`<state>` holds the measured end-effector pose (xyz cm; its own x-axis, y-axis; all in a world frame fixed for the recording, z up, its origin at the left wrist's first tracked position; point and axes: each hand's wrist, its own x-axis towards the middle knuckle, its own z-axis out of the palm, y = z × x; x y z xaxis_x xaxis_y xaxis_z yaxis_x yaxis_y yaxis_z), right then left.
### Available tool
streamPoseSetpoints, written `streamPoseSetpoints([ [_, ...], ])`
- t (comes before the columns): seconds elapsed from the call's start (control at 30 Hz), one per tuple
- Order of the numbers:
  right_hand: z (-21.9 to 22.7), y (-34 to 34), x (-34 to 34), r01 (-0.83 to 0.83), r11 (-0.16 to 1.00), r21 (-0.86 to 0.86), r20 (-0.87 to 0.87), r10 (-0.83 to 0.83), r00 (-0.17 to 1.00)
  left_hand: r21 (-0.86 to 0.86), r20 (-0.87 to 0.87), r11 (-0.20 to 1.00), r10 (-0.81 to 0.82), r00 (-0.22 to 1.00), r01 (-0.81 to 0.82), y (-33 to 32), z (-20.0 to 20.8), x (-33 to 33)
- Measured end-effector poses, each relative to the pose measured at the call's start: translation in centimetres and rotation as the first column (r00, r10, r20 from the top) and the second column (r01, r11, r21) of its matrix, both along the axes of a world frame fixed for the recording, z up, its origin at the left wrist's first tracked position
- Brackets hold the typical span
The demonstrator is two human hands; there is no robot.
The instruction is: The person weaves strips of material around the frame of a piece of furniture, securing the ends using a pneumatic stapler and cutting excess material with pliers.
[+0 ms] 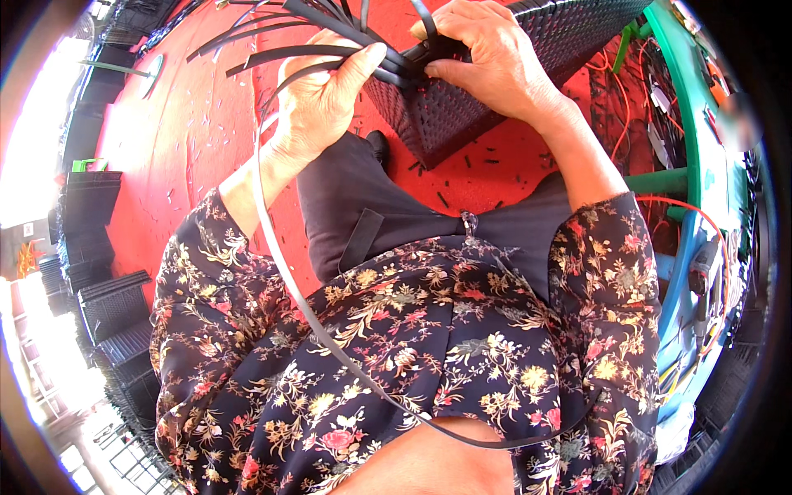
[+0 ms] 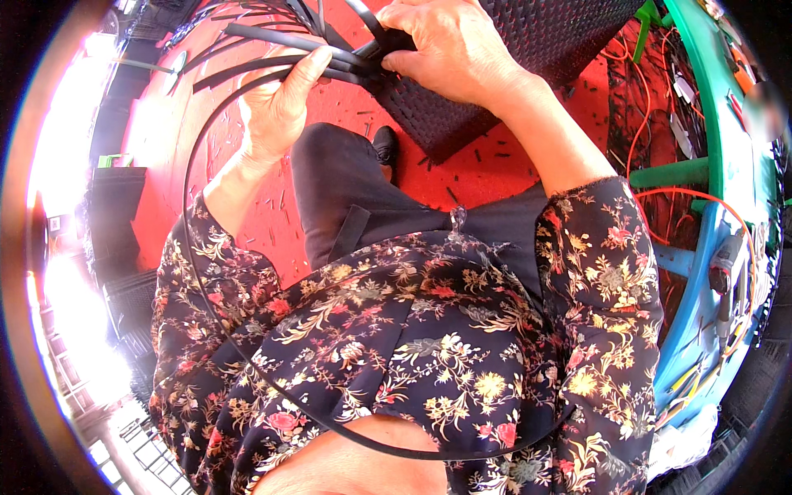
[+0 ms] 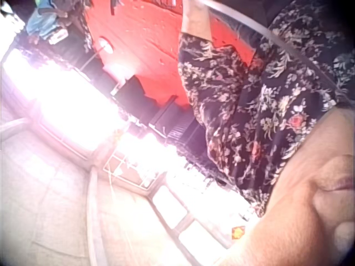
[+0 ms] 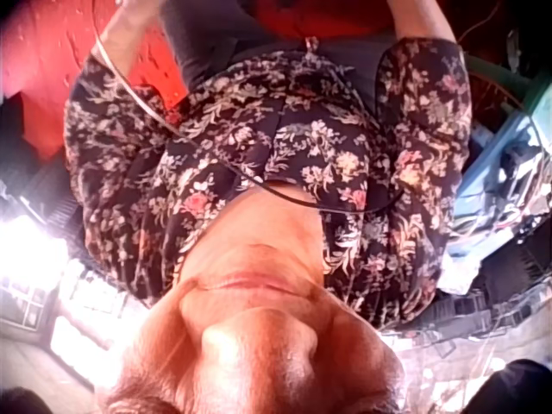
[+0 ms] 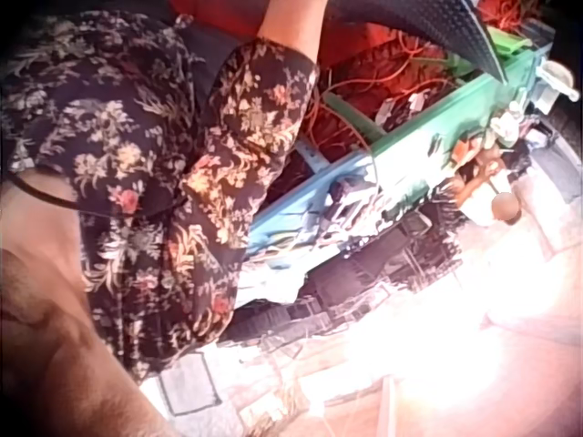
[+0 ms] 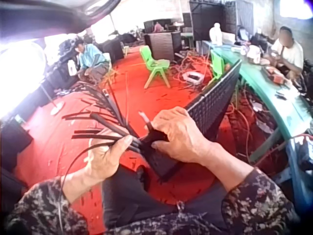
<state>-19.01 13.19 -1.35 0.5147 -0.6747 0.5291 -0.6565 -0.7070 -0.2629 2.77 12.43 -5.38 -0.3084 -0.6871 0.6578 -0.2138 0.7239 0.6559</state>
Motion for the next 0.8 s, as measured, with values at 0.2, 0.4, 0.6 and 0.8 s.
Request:
streamPoseSetpoints([
  [0.2,-0.2,-0.1,0.1,-0.006,1.000,-0.004,-0.017,0.006,1.000,0.157,0.034,0.987,-0.051,0.998,0.045,-0.5,1.0,0.1],
  [0.4,-0.6,-0.2,0.1,-0.025,1.000,-0.008,-0.014,0.025,1.000,0.302,-0.097,0.943,-0.114,0.989,0.138,-0.8,0.9,-0.2],
  [0.6,-0.5,-0.1,0.3,-0.035,0.999,-0.015,-0.010,0.035,0.999,0.371,-0.105,0.924,-0.057,0.993,0.092,-0.2,1.1,0.3],
  [0.8,-1.1,-0.2,0.1,-0.027,1.000,-0.005,-0.011,0.027,1.000,0.375,-0.044,0.927,0.007,0.999,0.010,-0.1,0.8,0.4],
])
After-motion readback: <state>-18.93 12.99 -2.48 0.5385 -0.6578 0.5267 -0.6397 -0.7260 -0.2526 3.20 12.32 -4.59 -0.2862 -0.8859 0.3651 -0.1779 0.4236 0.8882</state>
